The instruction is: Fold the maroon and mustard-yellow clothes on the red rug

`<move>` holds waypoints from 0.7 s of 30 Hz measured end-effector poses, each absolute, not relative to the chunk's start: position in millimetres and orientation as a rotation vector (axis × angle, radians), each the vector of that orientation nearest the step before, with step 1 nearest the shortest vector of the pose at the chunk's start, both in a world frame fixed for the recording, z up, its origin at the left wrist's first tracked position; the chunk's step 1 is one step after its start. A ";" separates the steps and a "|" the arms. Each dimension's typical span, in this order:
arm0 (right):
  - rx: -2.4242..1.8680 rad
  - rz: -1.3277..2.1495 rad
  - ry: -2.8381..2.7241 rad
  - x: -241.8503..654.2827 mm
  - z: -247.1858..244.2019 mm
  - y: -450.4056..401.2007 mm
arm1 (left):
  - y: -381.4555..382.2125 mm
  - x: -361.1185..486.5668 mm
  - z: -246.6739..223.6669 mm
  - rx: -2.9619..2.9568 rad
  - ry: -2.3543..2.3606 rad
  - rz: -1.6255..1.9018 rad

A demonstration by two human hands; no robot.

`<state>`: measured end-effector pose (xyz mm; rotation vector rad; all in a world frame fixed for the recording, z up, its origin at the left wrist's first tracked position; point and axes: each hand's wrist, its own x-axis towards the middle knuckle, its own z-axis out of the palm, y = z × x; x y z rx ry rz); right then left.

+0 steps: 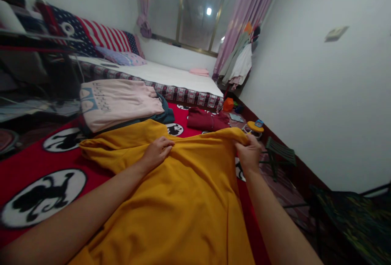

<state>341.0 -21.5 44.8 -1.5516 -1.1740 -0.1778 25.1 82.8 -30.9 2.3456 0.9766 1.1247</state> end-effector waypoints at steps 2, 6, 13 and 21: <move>-1.485 -0.599 -1.235 336.2 52.6 -44.8 | 78.8 25.9 -28.9 2.384 0.906 1.125; -1.880 -0.570 -1.789 319.0 46.7 -87.5 | 73.9 28.8 -29.2 2.510 0.798 1.029; -2.031 -0.299 -1.916 260.7 80.9 -74.0 | 75.0 29.1 -33.1 2.525 0.784 1.015; -2.272 -0.132 -1.577 236.3 30.4 9.7 | 74.0 23.1 -24.5 2.418 0.851 1.039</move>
